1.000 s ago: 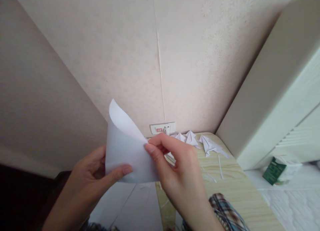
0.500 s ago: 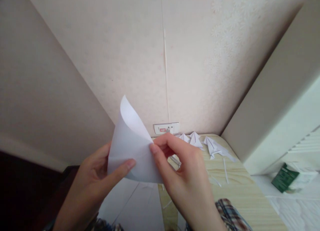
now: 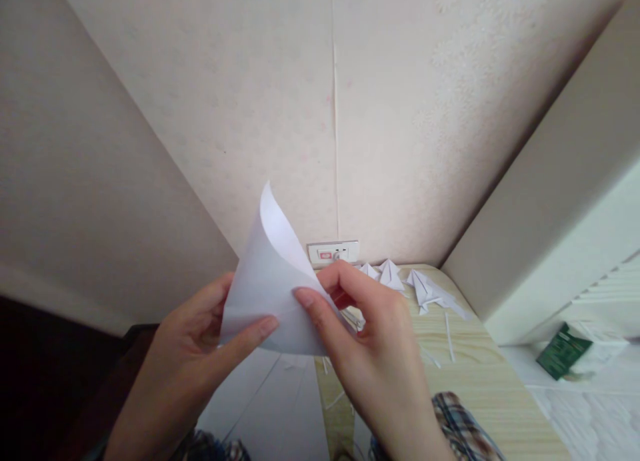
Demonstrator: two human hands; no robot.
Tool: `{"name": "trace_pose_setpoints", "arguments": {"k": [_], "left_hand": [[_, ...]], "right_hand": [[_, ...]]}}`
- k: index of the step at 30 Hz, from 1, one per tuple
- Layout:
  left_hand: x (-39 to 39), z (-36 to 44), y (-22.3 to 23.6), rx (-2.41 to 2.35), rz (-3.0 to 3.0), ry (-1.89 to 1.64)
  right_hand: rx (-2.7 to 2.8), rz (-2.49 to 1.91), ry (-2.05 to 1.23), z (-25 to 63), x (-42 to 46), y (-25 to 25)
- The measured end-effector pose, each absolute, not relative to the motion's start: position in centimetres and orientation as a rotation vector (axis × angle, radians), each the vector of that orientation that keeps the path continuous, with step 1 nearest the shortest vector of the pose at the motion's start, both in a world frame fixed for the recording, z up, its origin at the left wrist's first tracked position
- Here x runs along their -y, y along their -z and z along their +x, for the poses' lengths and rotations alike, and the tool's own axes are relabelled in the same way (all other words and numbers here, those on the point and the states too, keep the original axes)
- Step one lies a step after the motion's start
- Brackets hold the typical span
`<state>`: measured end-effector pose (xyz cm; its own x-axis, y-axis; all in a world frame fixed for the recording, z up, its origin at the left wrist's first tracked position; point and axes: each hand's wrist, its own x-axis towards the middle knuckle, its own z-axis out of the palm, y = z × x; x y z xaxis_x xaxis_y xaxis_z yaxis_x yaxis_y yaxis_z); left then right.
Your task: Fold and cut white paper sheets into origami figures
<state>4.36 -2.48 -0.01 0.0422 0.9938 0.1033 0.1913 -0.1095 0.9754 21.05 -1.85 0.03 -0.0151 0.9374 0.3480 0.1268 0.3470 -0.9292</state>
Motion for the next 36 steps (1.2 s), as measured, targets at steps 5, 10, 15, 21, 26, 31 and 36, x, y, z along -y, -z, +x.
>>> {"name": "trace_pose_setpoints", "arguments": {"k": [5,10,15,21,26,31,36], "left_hand": [[2.37,4.47,-0.19,-1.282,1.362,-1.2],[2.59,4.58,-0.45,-1.292,1.278,-1.231],[2.56,4.68,-0.71,-1.282,1.247,-1.258],[2.6,4.72,-0.8,-1.286,1.217,-1.255],[2.65,4.71,-0.83,-1.279,1.253,-1.283],[2.5,4.37,-0.77,-1.318,1.243,-1.317],[2.51,4.48,-0.75,-1.317,1.26,-1.323]], "right_hand": [[1.447,-1.046,-0.874,21.06,1.8,-0.3],[1.443,-1.072,-0.884,21.1,1.83,-0.44],[1.436,-1.044,-0.868,21.34,1.98,-0.39],[1.464,-1.031,-0.883,21.67,1.89,-0.39],[1.509,-1.057,-0.896,21.77,1.88,-0.36],[1.52,-1.038,-0.872,21.68,1.84,-0.46],[1.508,-1.052,-0.844,21.55,1.81,-0.59]]}}
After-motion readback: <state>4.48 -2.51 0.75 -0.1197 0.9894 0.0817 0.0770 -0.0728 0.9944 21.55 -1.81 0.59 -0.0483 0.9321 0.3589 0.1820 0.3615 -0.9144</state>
